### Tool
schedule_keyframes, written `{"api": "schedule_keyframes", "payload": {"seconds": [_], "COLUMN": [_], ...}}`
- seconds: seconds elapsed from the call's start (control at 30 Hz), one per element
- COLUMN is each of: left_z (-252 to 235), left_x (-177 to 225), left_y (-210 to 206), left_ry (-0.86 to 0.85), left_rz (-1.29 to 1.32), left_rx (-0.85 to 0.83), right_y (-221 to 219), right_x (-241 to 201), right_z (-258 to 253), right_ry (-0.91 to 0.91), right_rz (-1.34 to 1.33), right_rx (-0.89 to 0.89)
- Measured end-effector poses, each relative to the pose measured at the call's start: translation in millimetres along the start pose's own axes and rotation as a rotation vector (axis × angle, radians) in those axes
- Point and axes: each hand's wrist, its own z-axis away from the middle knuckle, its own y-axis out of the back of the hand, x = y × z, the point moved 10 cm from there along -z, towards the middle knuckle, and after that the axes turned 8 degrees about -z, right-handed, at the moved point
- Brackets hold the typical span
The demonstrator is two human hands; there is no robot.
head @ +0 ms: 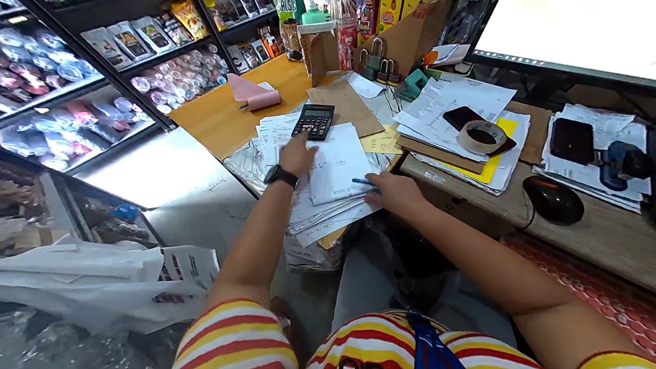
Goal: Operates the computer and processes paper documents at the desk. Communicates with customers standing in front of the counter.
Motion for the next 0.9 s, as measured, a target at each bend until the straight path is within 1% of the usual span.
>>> {"api": "schedule_keyframes", "payload": {"seconds": [0.1,0.13,0.2,0.33,0.43,0.5,0.53,0.6,0.67,0.77,0.83,0.9], "left_z": [59,76,101,133,153,164,168,170,165,134,105,86], "left_x": [38,44,48,58,75,88,94,103,109,100,87,76], "left_y": [-15,-24,-37,-42,-42,-44,-44,-43,-35,-28,-35,-49], "left_ry": [-0.243,-0.289,-0.315,-0.322,-0.339,-0.359,-0.364,-0.367,-0.383,-0.376,-0.324,-0.255], "left_rz": [0.102,0.103,0.116,0.113,0.080,0.056,0.035,-0.011,-0.006,0.018,-0.009,-0.072], "left_rx": [-0.123,-0.159,-0.182,-0.101,-0.062,-0.067,-0.096,-0.217,-0.258,-0.162,-0.113,-0.146], "right_y": [1,2,4,11,18,23,24,24,26,28,36,61], "right_x": [5,5,3,-1,5,13,17,25,32,45,52,53], "right_z": [-4,-4,-2,8,23,30,33,39,47,59,63,68], "right_ry": [0.131,0.175,0.249,0.358,0.437,0.467,0.490,0.545,0.623,0.660,0.611,0.521], "right_rz": [-0.006,-0.002,0.017,0.021,0.001,-0.013,-0.021,-0.048,-0.068,-0.102,-0.149,-0.226], "right_rx": [0.065,0.100,0.150,0.235,0.315,0.343,0.356,0.375,0.417,0.408,0.383,0.427]}}
